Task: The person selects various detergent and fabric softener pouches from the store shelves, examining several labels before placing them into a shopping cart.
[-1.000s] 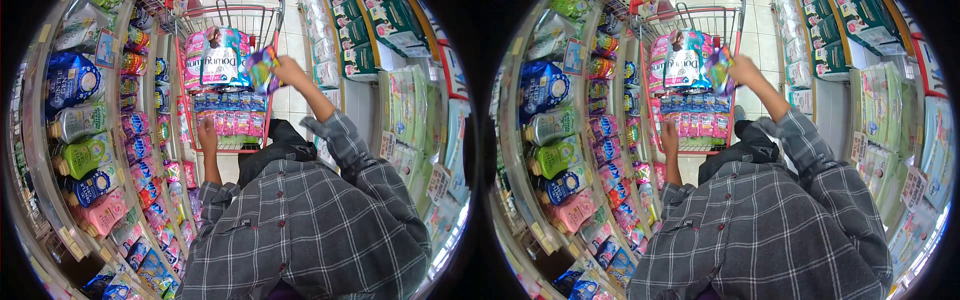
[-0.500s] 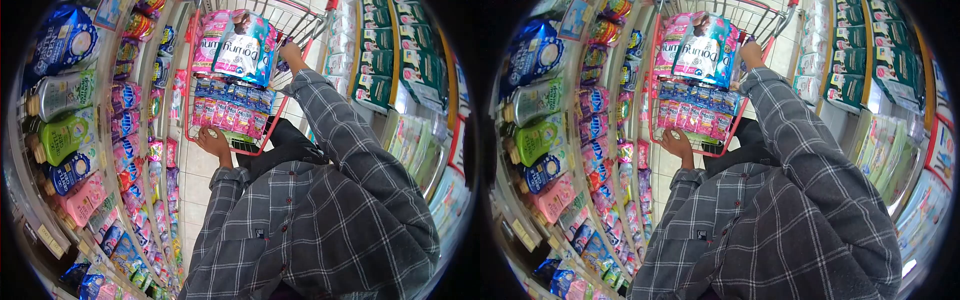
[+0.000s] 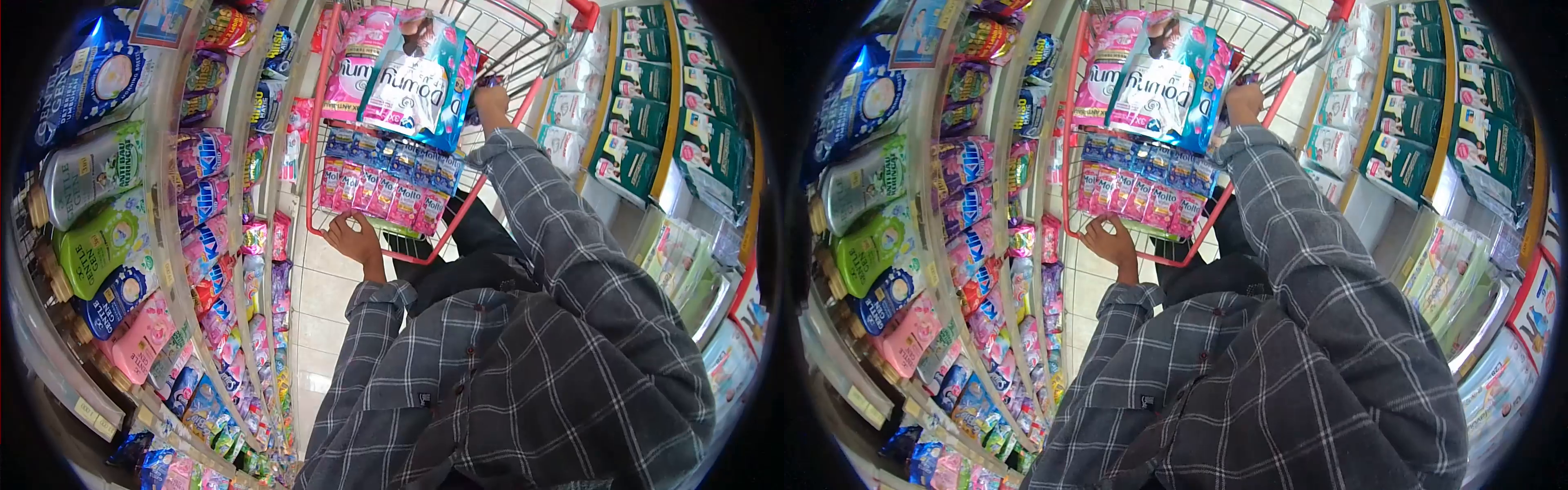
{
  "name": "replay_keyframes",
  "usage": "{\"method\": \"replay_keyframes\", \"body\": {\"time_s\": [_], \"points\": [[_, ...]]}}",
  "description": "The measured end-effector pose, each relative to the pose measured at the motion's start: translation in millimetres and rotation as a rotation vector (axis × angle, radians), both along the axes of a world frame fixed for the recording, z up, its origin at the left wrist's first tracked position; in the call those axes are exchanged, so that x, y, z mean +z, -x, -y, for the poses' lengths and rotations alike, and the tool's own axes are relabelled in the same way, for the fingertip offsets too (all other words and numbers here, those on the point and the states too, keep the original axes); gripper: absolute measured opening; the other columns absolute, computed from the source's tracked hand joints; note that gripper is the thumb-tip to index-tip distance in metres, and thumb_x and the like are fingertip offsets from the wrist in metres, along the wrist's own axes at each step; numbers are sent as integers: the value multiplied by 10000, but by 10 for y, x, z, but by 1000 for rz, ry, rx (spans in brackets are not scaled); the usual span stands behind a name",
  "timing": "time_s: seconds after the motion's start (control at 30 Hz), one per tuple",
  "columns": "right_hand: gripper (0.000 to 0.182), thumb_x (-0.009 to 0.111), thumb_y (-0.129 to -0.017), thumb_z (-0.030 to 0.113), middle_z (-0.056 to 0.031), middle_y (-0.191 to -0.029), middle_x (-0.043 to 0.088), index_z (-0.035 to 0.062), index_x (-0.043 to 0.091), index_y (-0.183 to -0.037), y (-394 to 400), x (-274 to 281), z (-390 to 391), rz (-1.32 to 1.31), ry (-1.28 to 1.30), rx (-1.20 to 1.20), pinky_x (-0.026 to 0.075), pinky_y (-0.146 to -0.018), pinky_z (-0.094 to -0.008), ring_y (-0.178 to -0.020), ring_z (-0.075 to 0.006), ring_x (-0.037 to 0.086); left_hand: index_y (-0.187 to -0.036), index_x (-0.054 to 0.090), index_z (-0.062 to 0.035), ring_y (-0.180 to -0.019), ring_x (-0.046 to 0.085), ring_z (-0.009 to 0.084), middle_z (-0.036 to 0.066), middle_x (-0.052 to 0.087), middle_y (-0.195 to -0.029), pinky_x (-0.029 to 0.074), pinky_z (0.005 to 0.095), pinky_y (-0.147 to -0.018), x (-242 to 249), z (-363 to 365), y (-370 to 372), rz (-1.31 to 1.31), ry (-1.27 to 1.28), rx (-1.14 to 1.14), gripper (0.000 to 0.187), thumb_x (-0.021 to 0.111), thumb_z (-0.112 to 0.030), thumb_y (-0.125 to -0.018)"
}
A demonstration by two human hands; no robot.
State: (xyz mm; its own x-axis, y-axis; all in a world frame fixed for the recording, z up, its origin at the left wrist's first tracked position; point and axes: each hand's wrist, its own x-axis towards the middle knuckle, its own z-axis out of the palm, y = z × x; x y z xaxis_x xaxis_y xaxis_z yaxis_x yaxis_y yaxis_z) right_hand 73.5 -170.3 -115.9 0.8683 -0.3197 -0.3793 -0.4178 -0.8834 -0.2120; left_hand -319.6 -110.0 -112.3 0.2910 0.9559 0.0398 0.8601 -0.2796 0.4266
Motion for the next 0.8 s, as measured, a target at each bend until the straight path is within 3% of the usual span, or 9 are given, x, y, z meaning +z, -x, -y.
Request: {"method": "replay_keyframes", "body": {"time_s": [0.23, 0.4, 0.47, 0.53, 0.57, 0.63, 0.67, 0.7, 0.8], "points": [[451, 635, -741, 248, -237, -1057, 647, -66, 619, -1065, 34, 149, 27, 96, -66, 64, 501, -871, -398, -1020, -393, 616, -834, 588, -63, -916, 557, 300, 100, 590, -851, 279, 477, -1087, -20, -5, -9, 43, -1, 9, 154, 596, -215, -808], [382, 525, -850, 44, -241, -1093, 627, -56, 531, -1218, 694, 841, 137, 714, -572, 545, 484, -868, -389, -1018, -363, 619, -814, 570, -70, -883, 528, 307, 101, 557, -835, 283, 475, -1075, -26, -18, 30, 76, -21, -11, 129, 612, -189, -786], [303, 494, -897, 21, -209, -1072, 635, -22, 566, -1188, 1144, 1249, 301, 581, -604, 768, 473, -864, -373, -1012, -334, 619, -812, 568, -73, -869, 525, 308, 101, 547, -818, 290, 479, -1065, -27, -12, 61, 82, -33, -21, 137, 620, -194, -775], [243, 519, -921, 75, -188, -1040, 634, -2, 590, -1140, 1575, 1463, 638, 241, -511, 858, 468, -841, -364, -980, -319, 617, -837, 560, -75, -908, 512, 310, 99, 537, -862, 297, 487, -1038, 69, -41, 128, 117, 35, -141, 181, 644, -220, -768], [200, 554, -910, 94, -182, -973, 637, 6, 604, -1082, 1727, 1383, 861, 393, -524, 1036, 481, -767, -359, -886, -316, 626, -848, 557, -76, -936, 505, 316, 99, 540, -886, 291, 487, -1038, 125, -45, 206, 151, 92, -218, 193, 650, -224, -768], [121, 593, -892, 110, -190, -817, 616, 5, 612, -949, 2035, 1287, 1317, 235, -467, 899, 464, -655, -390, -736, -327, 611, -883, 543, -70, -1006, 480, 323, 119, 520, -972, 301, 495, -1000, 158, -126, 424, 274, 234, -384, 224, 674, -204, -760], [169, 578, -911, 166, -194, -708, 581, 3, 607, -877, 2177, 1310, 1482, 70, -260, 775, 430, -610, -412, -667, -344, 585, -883, 537, -64, -1019, 467, 337, 134, 513, -991, 319, 478, -963, 120, -191, 549, 429, 260, -402, 194, 673, -130, -763], [276, 561, -925, 249, -201, -643, 554, 0, 585, -807, 2322, 1299, 1657, 150, -300, 806, 398, -568, -422, -600, -357, 549, -886, 536, -61, -1028, 461, 338, 135, 512, -993, 328, 462, -947, 165, -285, 687, 478, 288, -397, 173, 660, -96, -771], [451, 502, -949, 348, -242, -620, 552, -18, 565, -693, 2700, 1310, 2154, -4, -64, 624, 391, -558, -441, -586, -382, 542, -908, 544, -44, -983, 479, 351, 138, 522, -997, 368, 434, -895, 188, -706, 1052, 496, 185, -375, 136, 626, -69, -803]]}}
